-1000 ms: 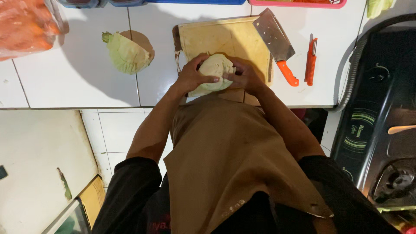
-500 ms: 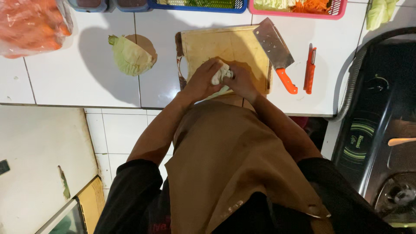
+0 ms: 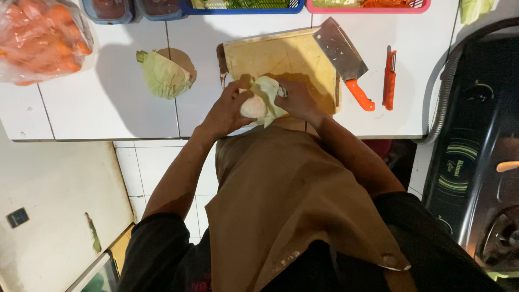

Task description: The person cuts a cabbage into quarters on a wooden cutting board using a cleaver. They then slice the quarters into smaller pieces and place them into a blue basket. The person also tears some cabbage leaves by hand and adds them to the basket.

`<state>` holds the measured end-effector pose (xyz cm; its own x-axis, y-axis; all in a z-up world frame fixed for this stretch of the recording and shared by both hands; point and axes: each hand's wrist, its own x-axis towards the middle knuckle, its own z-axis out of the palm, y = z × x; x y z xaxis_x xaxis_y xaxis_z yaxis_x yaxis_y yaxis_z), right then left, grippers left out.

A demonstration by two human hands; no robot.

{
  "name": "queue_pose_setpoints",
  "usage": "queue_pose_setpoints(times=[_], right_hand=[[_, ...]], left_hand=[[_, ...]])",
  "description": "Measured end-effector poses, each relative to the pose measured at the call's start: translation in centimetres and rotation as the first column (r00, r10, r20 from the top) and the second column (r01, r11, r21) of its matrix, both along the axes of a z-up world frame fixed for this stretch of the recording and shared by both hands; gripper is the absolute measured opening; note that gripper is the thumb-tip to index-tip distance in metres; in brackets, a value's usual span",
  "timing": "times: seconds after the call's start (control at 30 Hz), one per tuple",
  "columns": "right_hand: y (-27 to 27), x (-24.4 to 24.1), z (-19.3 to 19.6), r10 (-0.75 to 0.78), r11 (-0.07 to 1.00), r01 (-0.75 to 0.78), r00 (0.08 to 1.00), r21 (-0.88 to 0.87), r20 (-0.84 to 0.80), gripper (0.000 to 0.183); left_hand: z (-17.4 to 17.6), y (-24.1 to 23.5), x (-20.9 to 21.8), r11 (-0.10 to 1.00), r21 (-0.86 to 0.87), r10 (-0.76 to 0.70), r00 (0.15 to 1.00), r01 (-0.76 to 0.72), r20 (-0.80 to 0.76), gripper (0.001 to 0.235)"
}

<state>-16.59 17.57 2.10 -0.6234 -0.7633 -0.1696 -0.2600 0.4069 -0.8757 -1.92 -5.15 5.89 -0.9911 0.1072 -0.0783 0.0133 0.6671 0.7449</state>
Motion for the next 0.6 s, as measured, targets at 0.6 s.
queue_pose_setpoints(times=[0.6], right_hand=[[12.6,-5.0,-0.8,-0.424,0.84,0.517,0.814,0.163,-0.396,0.041]], left_hand=[[-1.7,7.1,-5.4,0.883,-0.047,0.469,0.874,-0.467,0.126,0.063]])
